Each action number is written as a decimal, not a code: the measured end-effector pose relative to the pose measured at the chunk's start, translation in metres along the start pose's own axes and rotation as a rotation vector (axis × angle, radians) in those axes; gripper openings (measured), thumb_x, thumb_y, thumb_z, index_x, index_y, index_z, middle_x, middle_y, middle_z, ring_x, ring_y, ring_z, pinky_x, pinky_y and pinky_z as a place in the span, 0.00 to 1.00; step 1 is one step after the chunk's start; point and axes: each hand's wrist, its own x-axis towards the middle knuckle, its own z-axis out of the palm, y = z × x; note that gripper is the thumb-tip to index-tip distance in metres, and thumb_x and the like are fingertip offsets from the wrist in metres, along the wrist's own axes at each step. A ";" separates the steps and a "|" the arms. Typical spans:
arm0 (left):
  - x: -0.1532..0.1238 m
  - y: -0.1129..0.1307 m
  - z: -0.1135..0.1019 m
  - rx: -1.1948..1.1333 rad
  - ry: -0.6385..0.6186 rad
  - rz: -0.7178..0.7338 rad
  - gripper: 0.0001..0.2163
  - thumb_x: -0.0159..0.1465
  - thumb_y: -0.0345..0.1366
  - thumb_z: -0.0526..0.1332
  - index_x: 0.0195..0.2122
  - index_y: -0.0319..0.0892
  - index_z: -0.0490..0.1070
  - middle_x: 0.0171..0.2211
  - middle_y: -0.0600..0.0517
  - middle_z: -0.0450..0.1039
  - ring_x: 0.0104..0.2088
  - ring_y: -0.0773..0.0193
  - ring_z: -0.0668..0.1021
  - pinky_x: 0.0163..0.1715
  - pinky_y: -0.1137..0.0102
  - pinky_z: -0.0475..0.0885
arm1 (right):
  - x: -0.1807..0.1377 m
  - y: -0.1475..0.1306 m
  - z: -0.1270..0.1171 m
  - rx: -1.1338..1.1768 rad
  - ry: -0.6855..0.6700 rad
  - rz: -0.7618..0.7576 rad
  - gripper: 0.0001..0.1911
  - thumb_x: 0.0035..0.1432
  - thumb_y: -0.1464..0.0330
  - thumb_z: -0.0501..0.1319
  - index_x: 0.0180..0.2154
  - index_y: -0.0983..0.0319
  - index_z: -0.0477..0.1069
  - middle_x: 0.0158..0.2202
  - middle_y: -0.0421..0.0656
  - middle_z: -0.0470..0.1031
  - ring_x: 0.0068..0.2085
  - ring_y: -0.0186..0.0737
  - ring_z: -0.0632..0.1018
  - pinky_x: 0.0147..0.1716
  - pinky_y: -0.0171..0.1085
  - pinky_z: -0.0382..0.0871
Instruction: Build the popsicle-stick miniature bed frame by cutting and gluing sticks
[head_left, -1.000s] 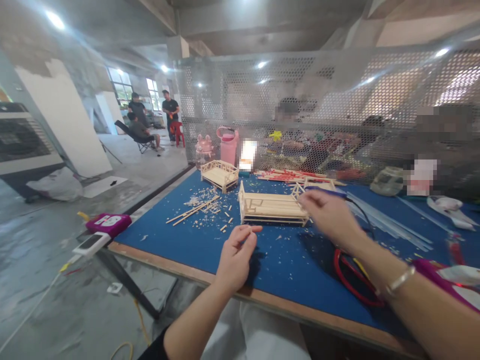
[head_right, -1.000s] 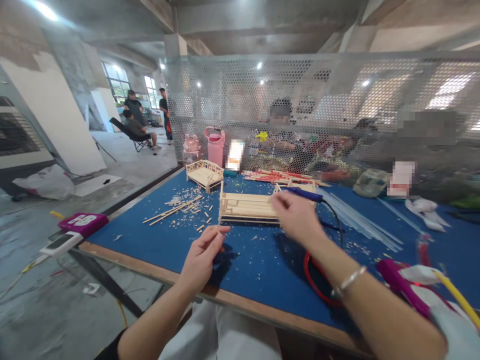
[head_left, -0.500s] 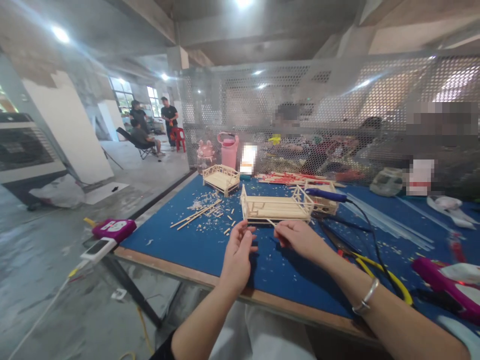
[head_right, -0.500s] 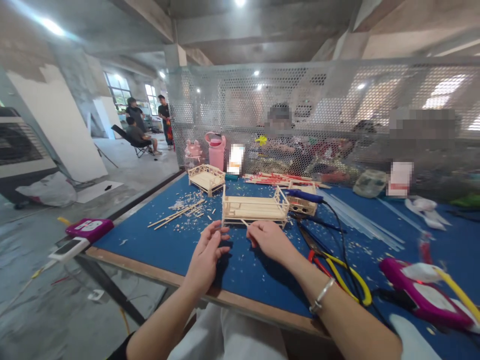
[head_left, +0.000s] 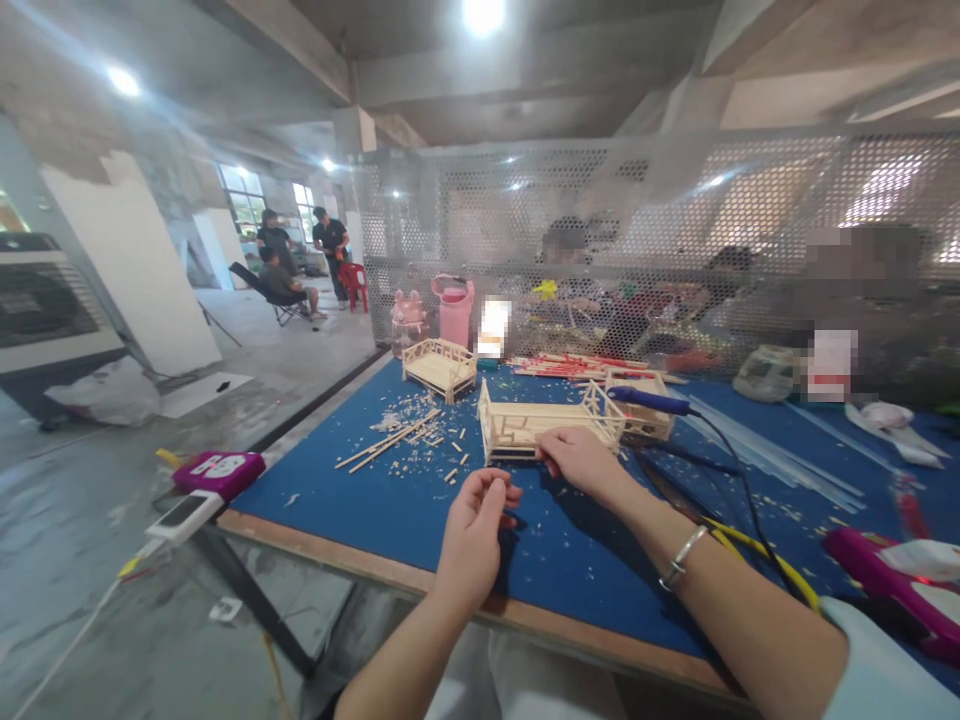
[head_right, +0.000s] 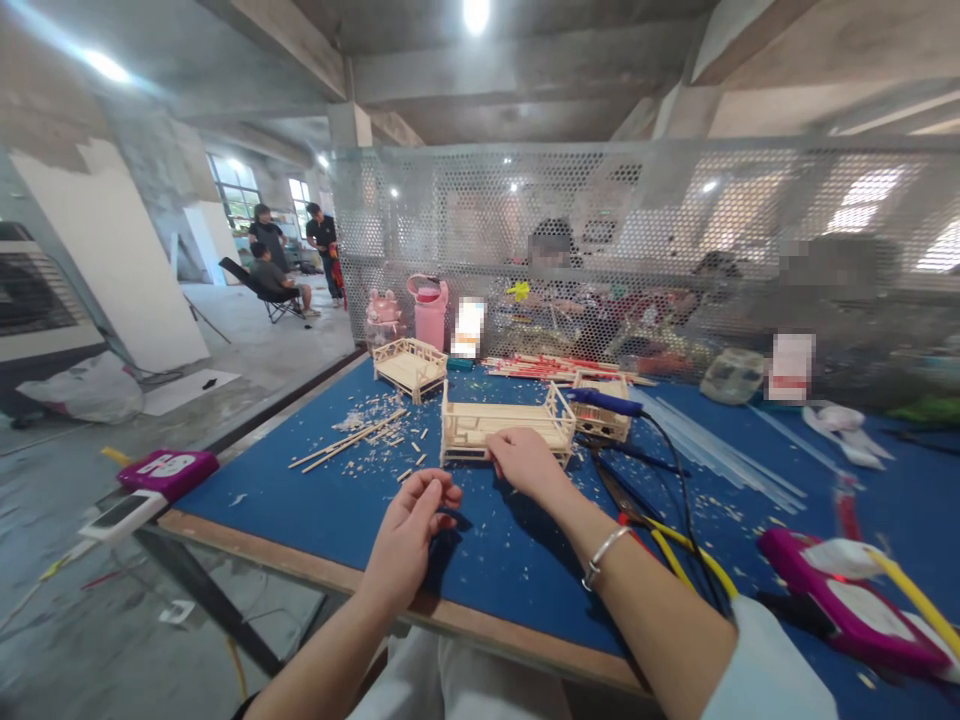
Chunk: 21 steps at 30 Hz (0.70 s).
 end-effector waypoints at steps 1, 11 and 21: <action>0.000 0.000 0.000 -0.002 -0.002 -0.001 0.15 0.51 0.46 0.63 0.32 0.40 0.69 0.27 0.51 0.71 0.29 0.68 0.73 0.25 0.76 0.67 | -0.001 0.003 -0.003 0.007 0.039 0.011 0.16 0.49 0.64 0.48 0.14 0.60 0.63 0.12 0.37 0.64 0.18 0.33 0.65 0.22 0.32 0.57; -0.004 -0.001 -0.001 0.143 -0.118 -0.030 0.25 0.52 0.58 0.56 0.14 0.40 0.58 0.08 0.59 0.51 0.11 0.76 0.55 0.13 0.76 0.48 | -0.040 0.028 -0.024 0.003 0.095 0.110 0.16 0.47 0.66 0.47 0.10 0.59 0.58 0.12 0.39 0.62 0.19 0.34 0.64 0.22 0.33 0.55; 0.018 0.034 -0.013 0.132 0.222 0.387 0.13 0.52 0.39 0.62 0.38 0.44 0.62 0.27 0.57 0.64 0.19 0.75 0.63 0.16 0.78 0.56 | -0.024 0.011 -0.070 0.306 0.629 -0.052 0.13 0.47 0.65 0.49 0.14 0.60 0.59 0.15 0.37 0.62 0.19 0.32 0.62 0.20 0.33 0.54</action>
